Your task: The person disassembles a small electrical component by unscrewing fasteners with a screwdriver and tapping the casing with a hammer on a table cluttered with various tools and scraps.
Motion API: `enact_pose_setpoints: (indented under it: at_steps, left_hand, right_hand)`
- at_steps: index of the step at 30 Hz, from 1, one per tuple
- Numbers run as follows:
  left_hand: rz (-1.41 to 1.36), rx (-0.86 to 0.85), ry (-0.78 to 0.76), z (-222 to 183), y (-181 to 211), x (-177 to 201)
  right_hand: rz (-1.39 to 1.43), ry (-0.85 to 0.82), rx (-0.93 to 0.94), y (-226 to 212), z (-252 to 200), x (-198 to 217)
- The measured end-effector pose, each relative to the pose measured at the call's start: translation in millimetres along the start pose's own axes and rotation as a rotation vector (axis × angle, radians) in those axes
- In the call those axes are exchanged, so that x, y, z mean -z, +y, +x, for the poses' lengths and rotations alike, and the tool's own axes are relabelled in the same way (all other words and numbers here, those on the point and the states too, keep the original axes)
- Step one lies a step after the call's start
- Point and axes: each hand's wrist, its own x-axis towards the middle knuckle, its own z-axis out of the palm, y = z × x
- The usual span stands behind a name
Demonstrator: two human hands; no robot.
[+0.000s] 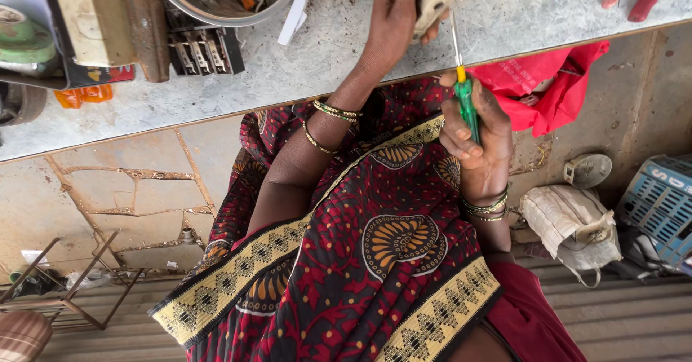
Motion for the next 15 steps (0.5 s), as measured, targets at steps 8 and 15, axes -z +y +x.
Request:
enact_pose_setpoints:
  at_steps: [8,15]
  left_hand:
    - [-0.236,0.103,0.121,0,-24,10]
    - [-0.213,0.043,0.141,0,-30,12]
  right_hand:
    - [0.110,-0.004,0.029,2,-1,13]
    - [0.056,0.002,0.038,4,4,-3]
